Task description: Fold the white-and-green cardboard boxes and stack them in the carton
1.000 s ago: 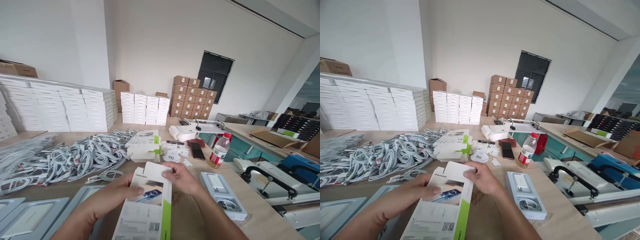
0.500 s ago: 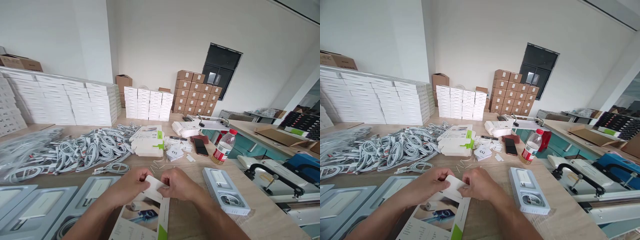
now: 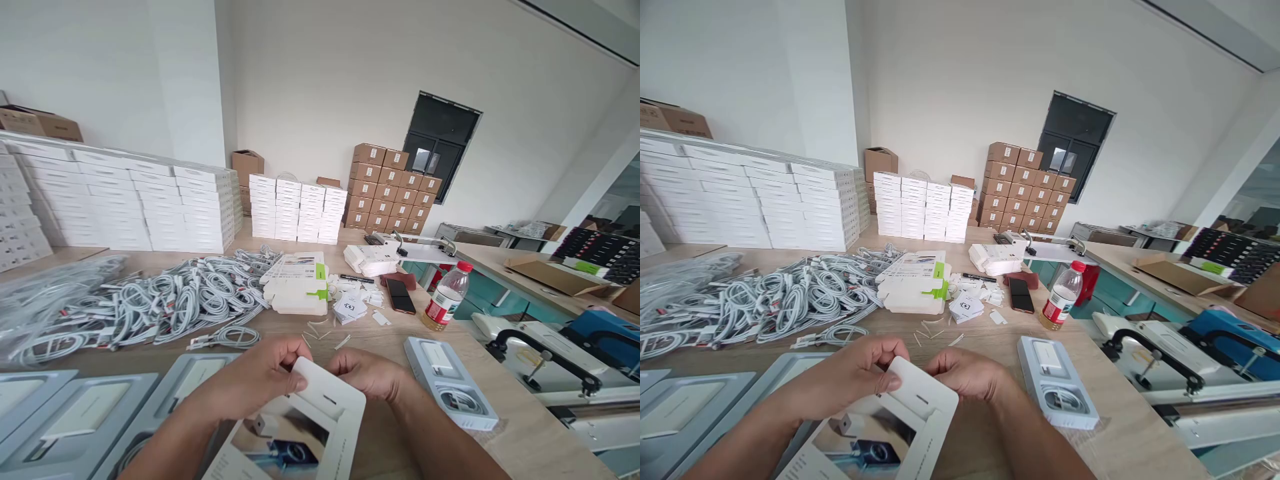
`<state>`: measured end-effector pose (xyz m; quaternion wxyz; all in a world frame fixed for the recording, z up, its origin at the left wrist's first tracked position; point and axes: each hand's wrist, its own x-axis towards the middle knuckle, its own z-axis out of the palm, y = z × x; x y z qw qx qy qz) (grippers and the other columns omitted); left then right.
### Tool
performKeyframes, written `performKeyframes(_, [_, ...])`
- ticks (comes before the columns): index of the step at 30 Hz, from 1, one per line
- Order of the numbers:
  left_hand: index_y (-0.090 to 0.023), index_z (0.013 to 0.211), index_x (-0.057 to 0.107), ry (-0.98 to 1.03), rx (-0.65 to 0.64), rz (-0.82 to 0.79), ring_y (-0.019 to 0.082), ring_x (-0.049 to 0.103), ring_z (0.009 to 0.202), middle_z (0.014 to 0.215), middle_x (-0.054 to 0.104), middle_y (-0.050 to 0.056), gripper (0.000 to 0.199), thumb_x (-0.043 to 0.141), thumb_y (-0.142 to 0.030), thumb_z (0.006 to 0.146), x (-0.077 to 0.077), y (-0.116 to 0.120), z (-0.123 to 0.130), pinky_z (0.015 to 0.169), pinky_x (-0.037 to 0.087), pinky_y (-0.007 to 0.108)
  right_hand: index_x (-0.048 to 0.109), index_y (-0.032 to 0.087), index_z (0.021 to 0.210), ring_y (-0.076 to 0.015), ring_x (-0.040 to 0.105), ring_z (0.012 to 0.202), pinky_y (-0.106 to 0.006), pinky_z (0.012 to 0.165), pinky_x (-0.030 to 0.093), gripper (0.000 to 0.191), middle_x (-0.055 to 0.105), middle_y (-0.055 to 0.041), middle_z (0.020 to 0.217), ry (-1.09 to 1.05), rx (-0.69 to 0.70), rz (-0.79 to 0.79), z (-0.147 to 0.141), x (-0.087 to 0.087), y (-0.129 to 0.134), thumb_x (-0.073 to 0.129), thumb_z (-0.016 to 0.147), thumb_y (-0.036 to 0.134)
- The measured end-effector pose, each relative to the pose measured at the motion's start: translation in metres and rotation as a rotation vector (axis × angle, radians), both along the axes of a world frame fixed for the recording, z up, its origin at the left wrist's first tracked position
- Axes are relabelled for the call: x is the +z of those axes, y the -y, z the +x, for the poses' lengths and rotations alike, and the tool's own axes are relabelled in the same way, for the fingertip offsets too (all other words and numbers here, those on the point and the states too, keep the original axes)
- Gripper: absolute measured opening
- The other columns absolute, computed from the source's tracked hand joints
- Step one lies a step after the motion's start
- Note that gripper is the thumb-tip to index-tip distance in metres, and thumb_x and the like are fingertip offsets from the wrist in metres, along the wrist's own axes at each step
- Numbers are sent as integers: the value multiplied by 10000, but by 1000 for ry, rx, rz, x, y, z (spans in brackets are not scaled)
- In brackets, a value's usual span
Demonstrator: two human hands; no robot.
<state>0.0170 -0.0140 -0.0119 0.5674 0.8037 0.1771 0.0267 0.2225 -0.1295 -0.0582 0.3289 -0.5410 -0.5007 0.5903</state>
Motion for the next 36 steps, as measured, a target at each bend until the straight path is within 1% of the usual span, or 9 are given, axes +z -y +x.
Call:
performKeyframes(4, [-189,851,622,4,7,17,145,525,663,799,651,-7,145,635,-314,777,6,3,1,589,356,215,724,182,761,-56,437,475,-177,454,320,167,592,61,574,108,-56,100,0,0,-4,669,757,339])
performKeyframes(9, [-192,840,603,13,-3,21,157,529,696,784,628,-13,134,615,-315,790,7,4,4,628,358,227,708,198,699,-120,553,525,-222,486,398,149,648,20,591,560,-400,270,3,-8,-17,647,791,299])
performKeyframes(13, [-218,861,606,-16,95,116,145,472,618,745,595,-30,133,579,-338,810,-2,3,6,585,335,228,731,242,931,-198,672,898,-293,803,488,219,757,-38,946,1107,-591,328,29,-3,-14,516,900,275])
performKeyframes(17, [-264,1068,640,-66,210,124,179,529,664,914,652,16,311,600,-381,782,-6,3,8,537,354,227,647,142,1179,-319,536,1254,-439,978,425,377,591,-196,1342,1296,-688,157,60,-3,-6,422,879,103])
performKeyframes(19, [-284,1158,630,-71,236,123,195,552,698,948,650,27,409,618,-382,762,-6,5,7,537,364,229,644,117,1179,-340,508,1290,-462,986,417,411,559,-223,1373,1339,-651,74,65,-6,-4,444,829,42])
performKeyframes(24, [-294,1156,664,-19,213,142,196,556,716,882,635,20,398,604,-371,770,-10,2,4,616,383,241,668,151,1147,-346,616,1127,-501,969,400,370,702,-188,1128,1364,-548,21,58,-6,-2,458,849,93])
performKeyframes(29, [-261,982,745,21,189,161,176,471,596,690,532,-4,290,587,-401,784,-13,-3,3,572,345,242,610,192,1270,-291,576,1169,-405,947,428,483,630,-156,1251,1260,-490,72,70,-5,4,470,821,83])
performKeyframes(32, [-247,878,767,-15,185,206,174,460,597,641,482,-12,250,594,-395,776,-10,-1,5,570,331,242,665,222,1183,-214,629,1008,-310,863,463,428,666,-86,1113,1139,-435,102,78,-8,6,571,776,130])
performKeyframes(36, [-239,855,771,-23,182,225,174,480,620,655,530,-8,244,612,-401,766,-7,1,7,569,323,238,712,195,955,-188,608,800,-284,703,459,338,656,-44,942,1046,-487,107,77,-9,7,736,619,176])
